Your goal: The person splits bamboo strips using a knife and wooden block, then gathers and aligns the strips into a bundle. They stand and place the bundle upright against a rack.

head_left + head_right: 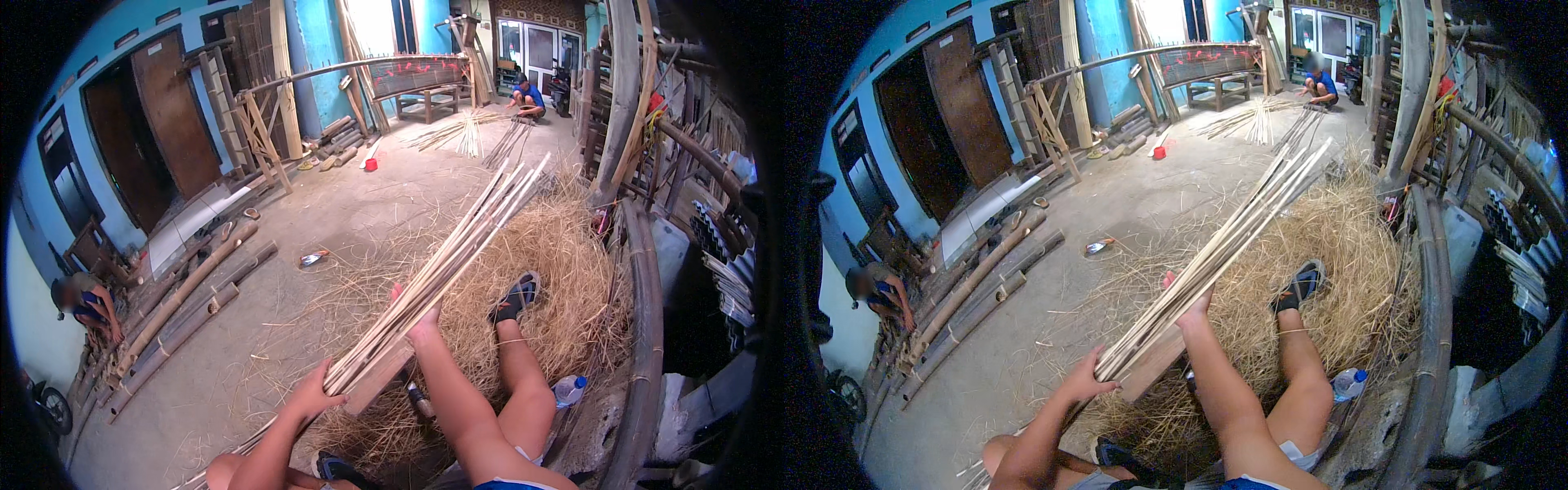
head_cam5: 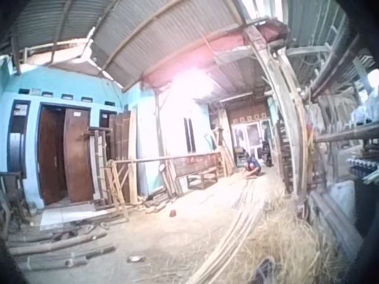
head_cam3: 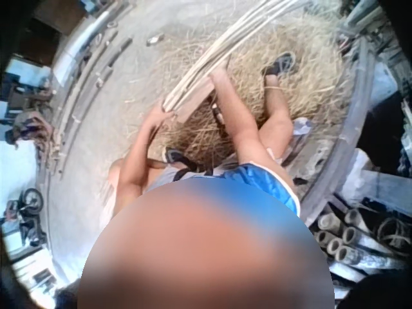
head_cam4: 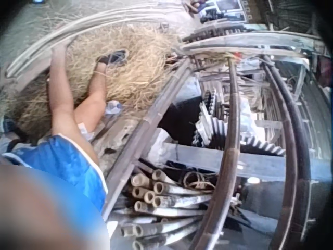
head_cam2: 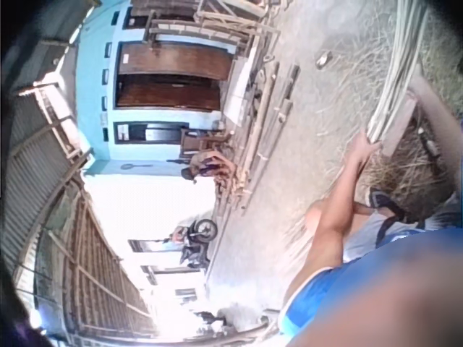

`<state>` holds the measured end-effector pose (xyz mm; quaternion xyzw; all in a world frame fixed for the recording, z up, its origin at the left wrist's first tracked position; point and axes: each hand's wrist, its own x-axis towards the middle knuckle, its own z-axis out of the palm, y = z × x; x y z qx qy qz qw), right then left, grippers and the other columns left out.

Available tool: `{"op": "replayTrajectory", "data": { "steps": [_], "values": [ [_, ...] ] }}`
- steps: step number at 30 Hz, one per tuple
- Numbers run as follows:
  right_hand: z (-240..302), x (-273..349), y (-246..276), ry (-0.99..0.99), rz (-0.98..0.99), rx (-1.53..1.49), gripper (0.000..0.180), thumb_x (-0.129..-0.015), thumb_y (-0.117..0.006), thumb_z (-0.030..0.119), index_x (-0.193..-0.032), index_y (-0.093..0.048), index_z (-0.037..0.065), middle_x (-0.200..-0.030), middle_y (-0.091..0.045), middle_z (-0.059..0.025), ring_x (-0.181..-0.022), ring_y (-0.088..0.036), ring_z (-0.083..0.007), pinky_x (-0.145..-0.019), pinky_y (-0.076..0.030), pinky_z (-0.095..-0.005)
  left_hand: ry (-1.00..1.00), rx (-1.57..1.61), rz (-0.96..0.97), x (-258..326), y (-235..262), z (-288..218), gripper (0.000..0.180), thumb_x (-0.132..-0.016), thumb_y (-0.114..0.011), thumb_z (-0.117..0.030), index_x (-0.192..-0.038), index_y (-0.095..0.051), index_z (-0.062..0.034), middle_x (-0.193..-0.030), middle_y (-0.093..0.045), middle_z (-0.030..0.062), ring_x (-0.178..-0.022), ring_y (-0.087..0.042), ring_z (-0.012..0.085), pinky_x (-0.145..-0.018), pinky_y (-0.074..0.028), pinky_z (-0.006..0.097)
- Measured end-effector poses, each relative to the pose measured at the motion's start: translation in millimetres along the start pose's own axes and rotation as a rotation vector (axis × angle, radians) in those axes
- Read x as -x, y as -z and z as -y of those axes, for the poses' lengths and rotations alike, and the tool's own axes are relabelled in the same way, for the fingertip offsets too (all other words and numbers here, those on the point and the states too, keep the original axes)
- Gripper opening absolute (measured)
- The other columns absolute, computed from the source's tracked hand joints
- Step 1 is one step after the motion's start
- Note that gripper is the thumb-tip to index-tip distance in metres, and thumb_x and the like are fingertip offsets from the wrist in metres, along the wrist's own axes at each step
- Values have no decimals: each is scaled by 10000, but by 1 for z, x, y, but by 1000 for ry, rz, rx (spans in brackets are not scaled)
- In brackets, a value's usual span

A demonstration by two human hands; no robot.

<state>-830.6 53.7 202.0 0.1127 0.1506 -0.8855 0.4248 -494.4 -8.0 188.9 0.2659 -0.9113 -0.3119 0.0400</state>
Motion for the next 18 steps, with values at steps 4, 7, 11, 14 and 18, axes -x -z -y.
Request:
{"op": "replayTrajectory", "data": {
  "steps": [4,7,11,14,18],
  "values": [
    [-3,10,-3,76,80,105,820,-1021,-292,712,-1293,-572,-9,-1228,-619,-231,-1087,-654,-342,-964,-583,-487,155,-494,-179,4,-25,-27,1047,-747,-883,-330,-1613,-301,-250,-1349,-599,210,-1186,-646,352,-1018,-512,463],
    [-4,31,3,-61,252,5,995,-966,-225,826,-1589,-342,60,-1576,-386,-266,-1468,-401,-377,-1220,-308,-558,254,-223,-71,-17,3,-8,954,-769,-850,-298,-1589,-366,-233,-1217,-686,192,-1047,-711,323,-926,-556,427],
    [0,31,8,11,-22,182,980,-958,-237,834,-1542,-403,64,-1490,-473,-256,-1371,-486,-401,-1181,-362,-556,219,196,173,-29,54,29,916,-767,-821,-261,-1567,-391,-137,-1262,-687,200,-1044,-713,338,-921,-557,428],
    [-14,3,-10,-1,-35,115,936,-975,-238,813,-1527,-423,81,-1444,-516,-260,-1334,-514,-367,-1151,-383,-556,65,256,115,-25,42,26,949,-741,-833,-303,-1552,-392,-81,-1318,-665,221,-1116,-690,357,-966,-540,437],
    [-29,4,-16,-33,87,47,938,-986,-223,805,-1459,-473,33,-1319,-589,-191,-1191,-564,-336,-1067,-448,-564,108,-136,-80,-14,14,-1,993,-691,-832,-340,-1561,-388,-166,-1342,-654,215,-1180,-669,359,-1009,-525,463]
  ]
}}
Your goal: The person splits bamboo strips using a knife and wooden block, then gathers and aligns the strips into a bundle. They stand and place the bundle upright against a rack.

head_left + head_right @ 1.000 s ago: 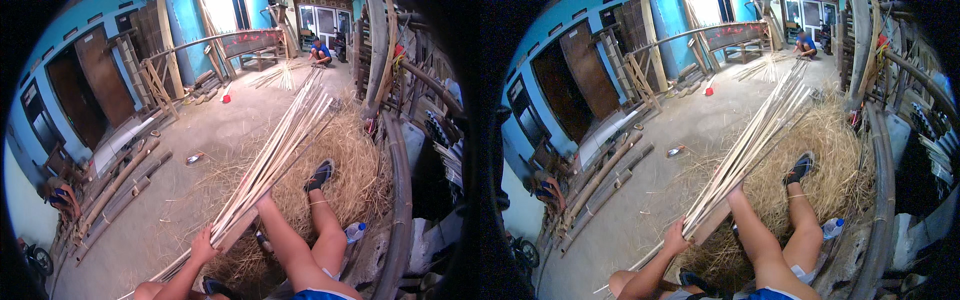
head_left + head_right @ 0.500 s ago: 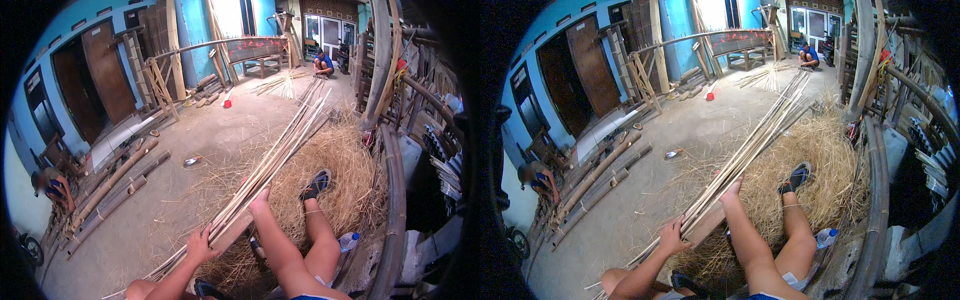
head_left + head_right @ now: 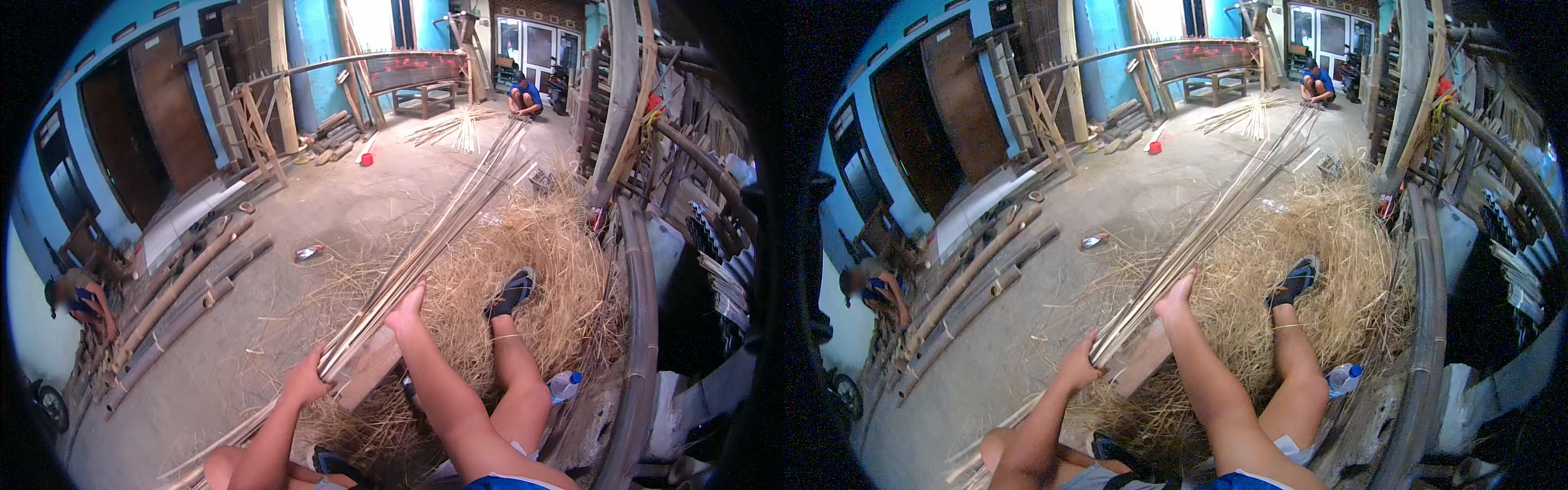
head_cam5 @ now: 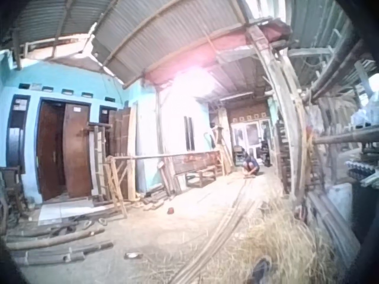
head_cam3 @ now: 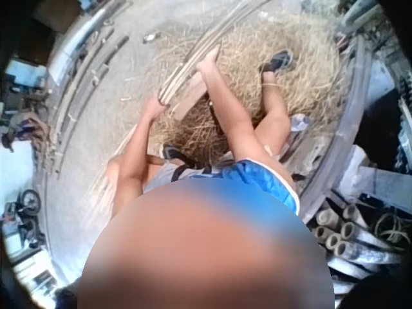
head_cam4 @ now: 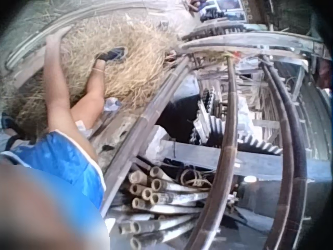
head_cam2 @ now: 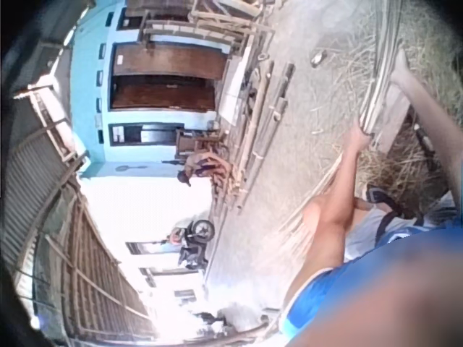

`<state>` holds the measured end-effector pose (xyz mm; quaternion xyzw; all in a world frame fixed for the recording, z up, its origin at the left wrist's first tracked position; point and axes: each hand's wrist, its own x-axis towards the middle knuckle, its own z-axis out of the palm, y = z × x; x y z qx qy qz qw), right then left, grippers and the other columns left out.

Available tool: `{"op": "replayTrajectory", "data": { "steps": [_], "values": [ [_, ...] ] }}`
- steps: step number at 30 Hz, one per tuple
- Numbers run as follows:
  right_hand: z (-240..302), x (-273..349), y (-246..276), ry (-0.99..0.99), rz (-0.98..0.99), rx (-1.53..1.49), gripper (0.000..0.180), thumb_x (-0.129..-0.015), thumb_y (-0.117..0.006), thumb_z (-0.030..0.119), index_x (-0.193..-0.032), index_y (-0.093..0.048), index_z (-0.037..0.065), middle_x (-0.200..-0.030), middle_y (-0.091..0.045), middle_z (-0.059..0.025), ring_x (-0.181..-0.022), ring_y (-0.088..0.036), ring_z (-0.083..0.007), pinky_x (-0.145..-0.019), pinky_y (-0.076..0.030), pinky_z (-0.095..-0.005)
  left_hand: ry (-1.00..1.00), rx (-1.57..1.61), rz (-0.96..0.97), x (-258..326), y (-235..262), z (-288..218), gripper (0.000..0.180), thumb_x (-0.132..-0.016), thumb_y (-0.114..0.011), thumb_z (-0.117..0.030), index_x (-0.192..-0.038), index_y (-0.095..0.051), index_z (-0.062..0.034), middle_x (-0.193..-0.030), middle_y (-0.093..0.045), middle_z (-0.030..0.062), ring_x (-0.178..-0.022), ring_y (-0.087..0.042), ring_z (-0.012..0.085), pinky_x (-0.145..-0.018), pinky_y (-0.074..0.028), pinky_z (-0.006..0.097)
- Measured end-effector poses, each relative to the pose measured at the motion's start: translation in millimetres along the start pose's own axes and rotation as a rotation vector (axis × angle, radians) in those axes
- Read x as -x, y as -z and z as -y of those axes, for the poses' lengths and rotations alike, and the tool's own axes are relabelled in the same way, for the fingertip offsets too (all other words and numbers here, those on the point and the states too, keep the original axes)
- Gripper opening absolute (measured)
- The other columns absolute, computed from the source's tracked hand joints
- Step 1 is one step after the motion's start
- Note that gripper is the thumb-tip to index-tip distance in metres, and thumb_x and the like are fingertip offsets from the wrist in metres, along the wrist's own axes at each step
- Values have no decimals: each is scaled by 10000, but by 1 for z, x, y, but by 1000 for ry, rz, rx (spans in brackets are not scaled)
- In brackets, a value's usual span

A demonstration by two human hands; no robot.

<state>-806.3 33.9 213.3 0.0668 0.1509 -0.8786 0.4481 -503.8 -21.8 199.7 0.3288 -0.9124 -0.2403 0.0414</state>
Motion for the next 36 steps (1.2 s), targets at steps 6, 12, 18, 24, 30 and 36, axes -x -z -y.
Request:
{"op": "replayTrajectory", "data": {
  "steps": [6,12,18,24,30,36],
  "values": [
    [19,31,14,-95,-60,62,933,-972,-201,821,-1463,-495,85,-1358,-574,-178,-1322,-516,-349,-1110,-422,-574,89,69,114,-10,43,12,715,-713,-800,-255,-1393,-602,-160,-1123,-734,195,-1029,-713,348,-900,-547,425],
    [25,-5,0,4,129,6,759,-1023,-295,696,-1296,-601,57,-1206,-629,-212,-1130,-643,-371,-967,-568,-550,-51,171,78,-10,11,27,774,-687,-840,-347,-1373,-594,-86,-1140,-732,199,-1060,-704,327,-946,-536,422],
    [43,0,-8,160,110,-2,721,-1046,-318,633,-1391,-551,45,-1316,-609,-188,-1099,-673,-346,-945,-580,-558,126,77,162,-6,14,18,812,-662,-849,-373,-1377,-594,-85,-1166,-731,199,-1109,-691,380,-1001,-536,436],
    [44,11,-9,104,69,82,869,-986,-309,771,-1531,-441,108,-1490,-498,-195,-1378,-492,-358,-1149,-396,-569,116,-43,-18,5,1,-12,870,-696,-811,-380,-1465,-489,-129,-1145,-720,231,-1107,-693,395,-970,-552,497],
    [38,19,-3,188,-93,480,691,-1084,-288,581,-1419,-542,33,-1263,-626,-237,-1060,-696,-306,-985,-615,-406,254,-217,58,10,16,-13,784,-732,-785,-340,-1443,-508,-160,-1162,-727,220,-1094,-696,408,-953,-557,502],
    [31,20,1,35,109,110,693,-1083,-279,568,-1365,-546,-6,-1279,-599,-234,-1105,-678,-296,-980,-601,-445,255,-128,25,22,9,-9,796,-744,-796,-370,-1459,-498,-187,-1178,-728,202,-1089,-698,401,-937,-558,498]
  ]
}}
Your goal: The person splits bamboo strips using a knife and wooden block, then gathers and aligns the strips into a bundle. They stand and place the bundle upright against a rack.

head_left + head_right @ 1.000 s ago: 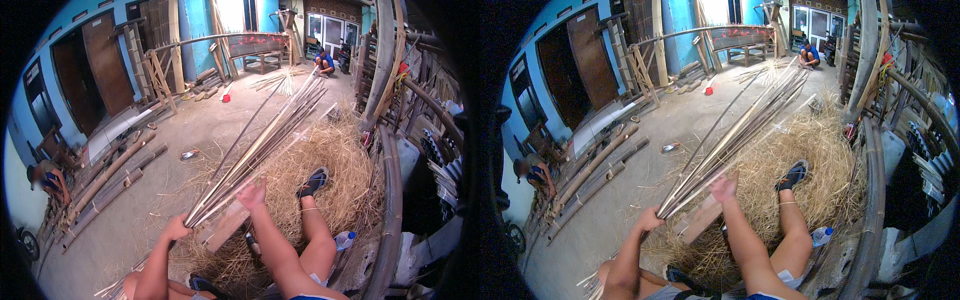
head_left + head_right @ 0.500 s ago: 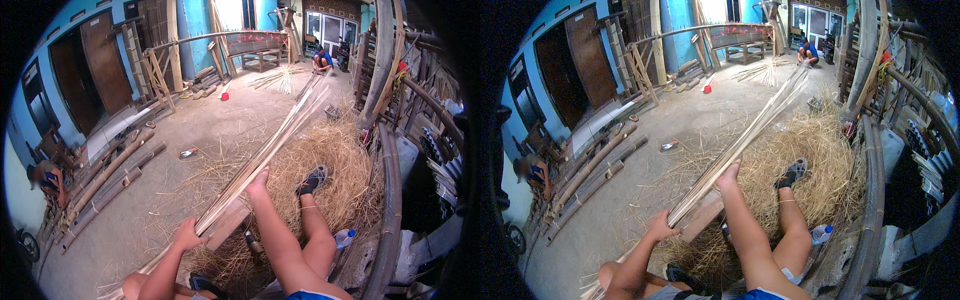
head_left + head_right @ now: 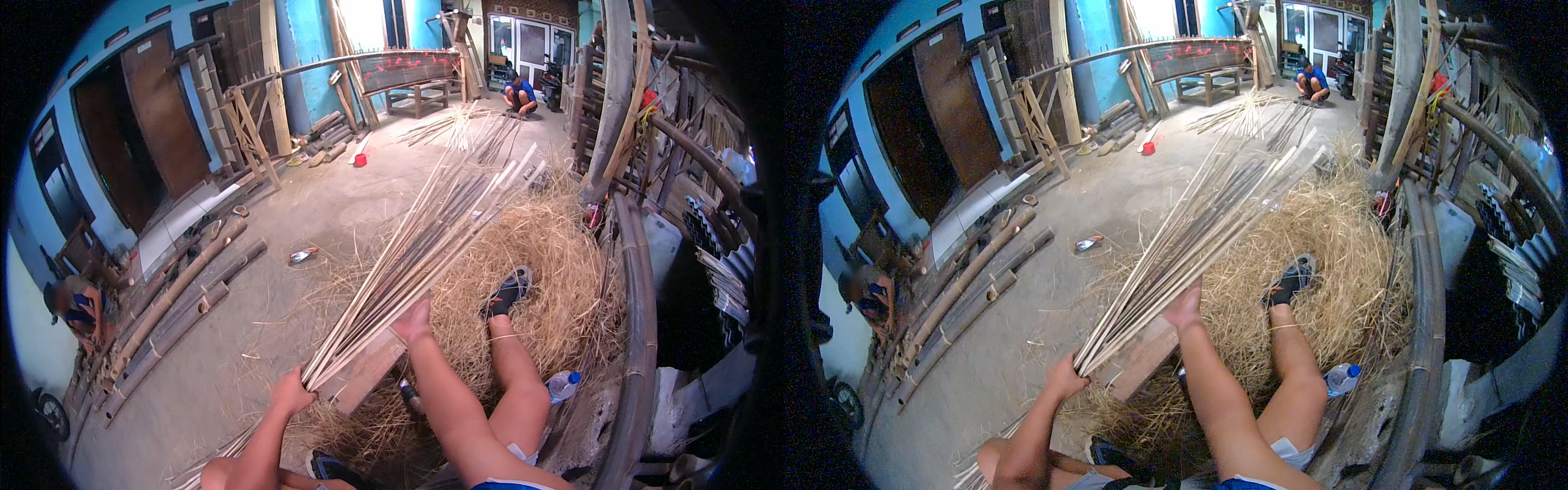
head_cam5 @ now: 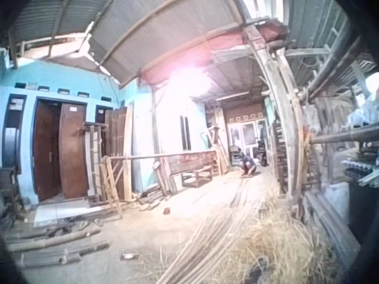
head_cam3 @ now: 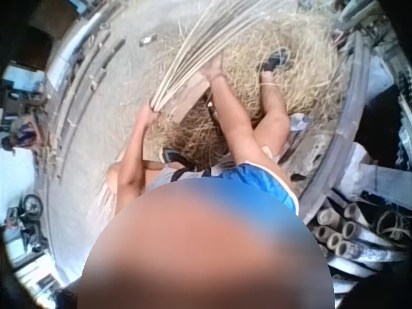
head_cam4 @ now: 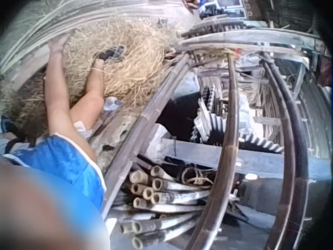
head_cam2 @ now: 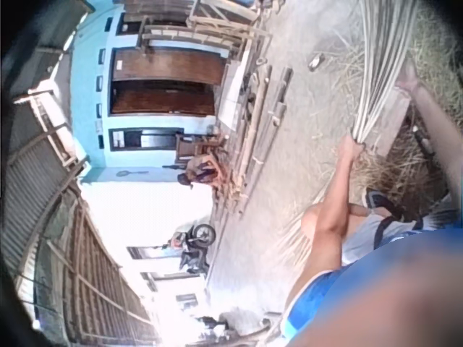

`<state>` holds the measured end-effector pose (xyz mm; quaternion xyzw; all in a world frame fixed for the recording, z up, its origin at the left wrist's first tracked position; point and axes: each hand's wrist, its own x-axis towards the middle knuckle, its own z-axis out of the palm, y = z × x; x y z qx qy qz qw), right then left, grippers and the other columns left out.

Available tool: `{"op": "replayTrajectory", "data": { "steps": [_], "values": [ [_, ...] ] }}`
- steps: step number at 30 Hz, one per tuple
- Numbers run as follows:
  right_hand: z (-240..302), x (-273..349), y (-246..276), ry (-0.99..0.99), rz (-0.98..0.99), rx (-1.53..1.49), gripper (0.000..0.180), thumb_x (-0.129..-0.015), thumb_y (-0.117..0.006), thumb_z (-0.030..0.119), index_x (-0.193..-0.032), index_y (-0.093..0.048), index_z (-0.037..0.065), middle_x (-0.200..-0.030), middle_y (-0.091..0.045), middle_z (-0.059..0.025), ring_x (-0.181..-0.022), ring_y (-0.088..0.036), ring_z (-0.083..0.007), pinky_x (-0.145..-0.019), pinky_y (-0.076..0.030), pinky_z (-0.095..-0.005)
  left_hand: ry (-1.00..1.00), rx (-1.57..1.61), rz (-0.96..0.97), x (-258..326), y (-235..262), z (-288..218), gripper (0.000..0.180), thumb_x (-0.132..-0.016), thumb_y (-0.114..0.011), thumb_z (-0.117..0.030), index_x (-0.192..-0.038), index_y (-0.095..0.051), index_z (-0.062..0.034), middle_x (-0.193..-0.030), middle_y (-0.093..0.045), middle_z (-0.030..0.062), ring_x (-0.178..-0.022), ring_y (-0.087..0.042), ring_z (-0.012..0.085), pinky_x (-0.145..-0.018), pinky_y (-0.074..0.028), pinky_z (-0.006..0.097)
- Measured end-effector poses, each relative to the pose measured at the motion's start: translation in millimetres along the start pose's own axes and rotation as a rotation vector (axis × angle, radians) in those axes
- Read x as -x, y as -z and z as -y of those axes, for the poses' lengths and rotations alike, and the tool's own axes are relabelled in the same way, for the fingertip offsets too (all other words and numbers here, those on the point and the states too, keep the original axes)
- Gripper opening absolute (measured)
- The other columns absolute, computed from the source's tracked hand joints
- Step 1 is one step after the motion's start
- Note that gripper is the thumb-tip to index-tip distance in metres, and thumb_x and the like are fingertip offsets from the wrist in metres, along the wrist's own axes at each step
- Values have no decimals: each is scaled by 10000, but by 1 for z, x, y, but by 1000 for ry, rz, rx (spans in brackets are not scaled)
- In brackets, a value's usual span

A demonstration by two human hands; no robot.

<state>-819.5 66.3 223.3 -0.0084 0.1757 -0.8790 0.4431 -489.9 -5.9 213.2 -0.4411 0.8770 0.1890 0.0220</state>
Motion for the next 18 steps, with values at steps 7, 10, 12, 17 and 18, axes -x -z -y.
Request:
{"op": "replayTrajectory", "data": {
  "steps": [7,10,12,17,18],
  "values": [
    [-1,3,-9,35,140,-68,759,-1073,-273,619,-1282,-577,-44,-1025,-666,-212,-963,-711,-285,-812,-659,-408,-76,18,-81,-9,-9,4,764,-742,-805,-316,-1426,-497,-172,-1084,-739,204,-994,-717,408,-855,-576,508],
    [3,4,-8,-25,-55,25,762,-1079,-260,617,-1398,-543,-14,-1213,-648,-198,-1108,-672,-313,-982,-596,-438,24,-102,-161,-8,-9,5,734,-751,-797,-311,-1405,-499,-166,-1092,-736,207,-966,-723,410,-835,-572,524],
    [5,2,-9,73,-164,136,673,-1093,-323,562,-1414,-541,11,-1250,-628,-204,-1112,-667,-297,-962,-605,-416,-16,-79,-110,-5,-12,2,735,-753,-795,-311,-1408,-494,-166,-1085,-739,199,-961,-722,411,-829,-571,527],
    [12,-1,-9,13,91,53,614,-1092,-368,542,-1332,-580,18,-1099,-674,-161,-979,-710,-227,-869,-650,-396,-57,110,-135,-6,-11,2,737,-770,-775,-311,-1429,-466,-192,-1068,-746,184,-976,-723,411,-856,-573,524],
    [13,0,-10,0,-17,-14,636,-1091,-324,560,-1319,-596,32,-1135,-657,-178,-1025,-700,-227,-888,-645,-400,-23,57,-89,-7,-10,2,741,-770,-772,-309,-1435,-466,-197,-1070,-747,187,-985,-721,414,-864,-572,521]
  ]
}}
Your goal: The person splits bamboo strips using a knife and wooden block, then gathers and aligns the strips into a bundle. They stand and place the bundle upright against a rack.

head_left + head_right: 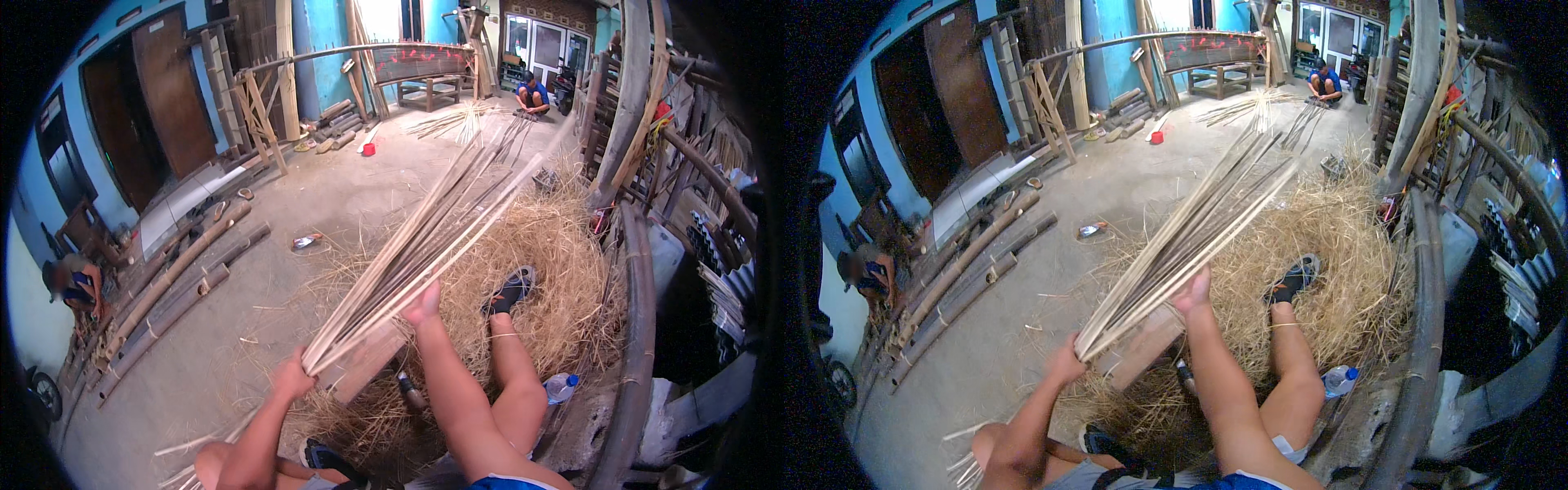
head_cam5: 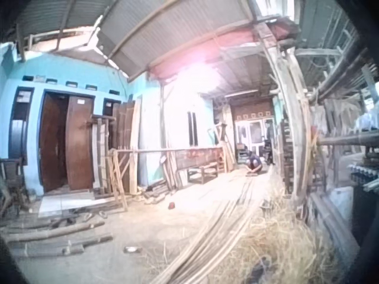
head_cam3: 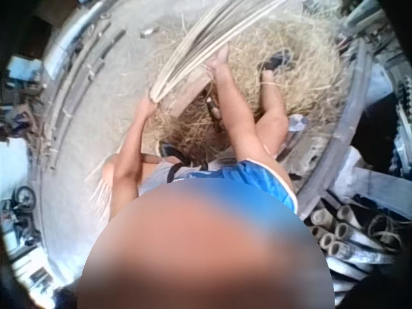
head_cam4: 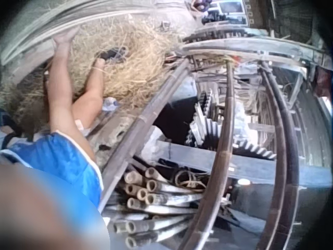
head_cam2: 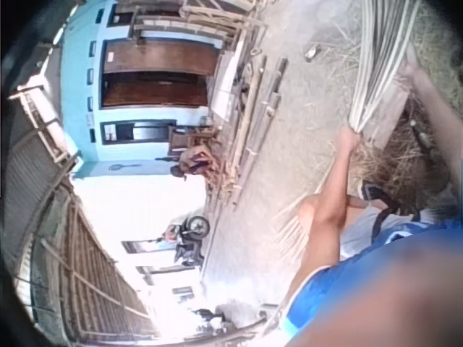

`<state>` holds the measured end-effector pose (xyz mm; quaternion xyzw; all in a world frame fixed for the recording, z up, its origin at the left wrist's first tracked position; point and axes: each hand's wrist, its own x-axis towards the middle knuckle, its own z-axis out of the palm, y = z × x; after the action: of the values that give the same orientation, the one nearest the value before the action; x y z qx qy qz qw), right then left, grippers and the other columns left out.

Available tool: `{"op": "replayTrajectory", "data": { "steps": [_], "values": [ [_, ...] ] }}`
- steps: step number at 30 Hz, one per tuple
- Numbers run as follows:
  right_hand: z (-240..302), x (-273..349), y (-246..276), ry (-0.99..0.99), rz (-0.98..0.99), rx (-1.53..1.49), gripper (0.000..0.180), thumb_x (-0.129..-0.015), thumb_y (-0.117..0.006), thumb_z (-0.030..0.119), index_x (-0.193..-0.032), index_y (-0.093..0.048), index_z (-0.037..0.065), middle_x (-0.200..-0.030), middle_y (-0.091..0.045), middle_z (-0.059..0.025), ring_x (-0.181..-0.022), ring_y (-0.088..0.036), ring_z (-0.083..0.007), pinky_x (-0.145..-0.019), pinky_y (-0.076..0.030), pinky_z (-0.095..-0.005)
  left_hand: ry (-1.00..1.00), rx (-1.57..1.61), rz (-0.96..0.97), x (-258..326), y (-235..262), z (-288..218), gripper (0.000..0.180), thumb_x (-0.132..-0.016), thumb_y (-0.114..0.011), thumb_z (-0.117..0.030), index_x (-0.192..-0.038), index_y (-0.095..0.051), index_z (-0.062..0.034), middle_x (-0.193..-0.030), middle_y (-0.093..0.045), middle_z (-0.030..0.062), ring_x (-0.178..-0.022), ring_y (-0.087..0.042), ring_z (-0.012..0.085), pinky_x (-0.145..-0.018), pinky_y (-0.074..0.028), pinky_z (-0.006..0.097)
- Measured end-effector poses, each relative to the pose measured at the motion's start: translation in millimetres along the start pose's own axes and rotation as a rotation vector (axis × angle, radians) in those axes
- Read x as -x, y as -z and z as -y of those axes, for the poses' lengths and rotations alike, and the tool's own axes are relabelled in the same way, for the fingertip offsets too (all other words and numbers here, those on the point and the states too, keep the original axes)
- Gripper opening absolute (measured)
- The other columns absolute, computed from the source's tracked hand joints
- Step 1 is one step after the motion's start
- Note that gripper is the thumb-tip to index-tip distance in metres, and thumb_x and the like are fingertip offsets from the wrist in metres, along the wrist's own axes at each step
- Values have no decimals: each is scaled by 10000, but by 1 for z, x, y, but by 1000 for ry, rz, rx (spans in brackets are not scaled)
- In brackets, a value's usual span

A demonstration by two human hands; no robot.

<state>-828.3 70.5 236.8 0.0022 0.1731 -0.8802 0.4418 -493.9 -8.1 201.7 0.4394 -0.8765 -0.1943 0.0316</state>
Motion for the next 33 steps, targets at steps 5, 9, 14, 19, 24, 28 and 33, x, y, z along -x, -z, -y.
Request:
{"op": "replayTrajectory", "data": {
  "steps": [5,9,14,19,24,28,33],
  "values": [
    [9,2,-6,132,-190,118,812,-1035,-349,678,-1488,-458,13,-1354,-529,-244,-1279,-572,-307,-1028,-578,-473,78,-172,97,-1,1,-3,740,-770,-760,-302,-1444,-471,-198,-1069,-747,202,-1007,-714,425,-880,-569,510],
    [12,-6,-2,-114,-42,18,821,-1040,-324,677,-1516,-428,15,-1375,-515,-230,-1272,-576,-346,-1006,-594,-484,1,57,-40,-2,3,3,698,-764,-764,-307,-1397,-500,-174,-1054,-745,206,-994,-717,421,-858,-567,522],
    [15,-17,-7,229,10,46,872,-1027,-290,709,-1556,-375,22,-1483,-457,-275,-1427,-461,-365,-1139,-485,-513,106,-174,-9,-1,12,0,660,-774,-761,-321,-1370,-520,-172,-1069,-743,211,-1019,-712,422,-864,-563,527],
    [20,-17,-2,-46,-221,114,1015,-979,-208,806,-1604,-270,9,-1571,-378,-267,-1411,-433,-378,-1158,-375,-560,145,-76,-87,4,28,-6,596,-788,-752,-316,-1331,-560,-165,-1075,-741,217,-1029,-707,421,-879,-556,540],
    [28,-30,43,69,-222,372,884,-1037,-208,708,-1590,-288,23,-1575,-399,-261,-1319,-529,-352,-1142,-434,-482,156,-148,-92,3,42,-7,483,-799,-719,-245,-1256,-599,-140,-1086,-738,208,-1038,-699,423,-887,-548,537],
    [18,-26,90,-32,-256,393,491,-1103,-448,354,-1487,-420,50,-1287,-595,-182,-1085,-628,-248,-961,-559,-436,147,-151,-145,-4,51,-9,494,-780,-733,-239,-1244,-609,-126,-1081,-740,205,-1012,-702,420,-876,-554,526],
    [10,23,139,-136,-336,488,365,-1083,-499,377,-1311,-595,109,-1007,-689,-85,-940,-673,-205,-819,-593,-359,55,48,-41,-15,77,6,590,-704,-795,-277,-1248,-639,-111,-1074,-743,207,-976,-711,402,-856,-562,491]
  ]
}}
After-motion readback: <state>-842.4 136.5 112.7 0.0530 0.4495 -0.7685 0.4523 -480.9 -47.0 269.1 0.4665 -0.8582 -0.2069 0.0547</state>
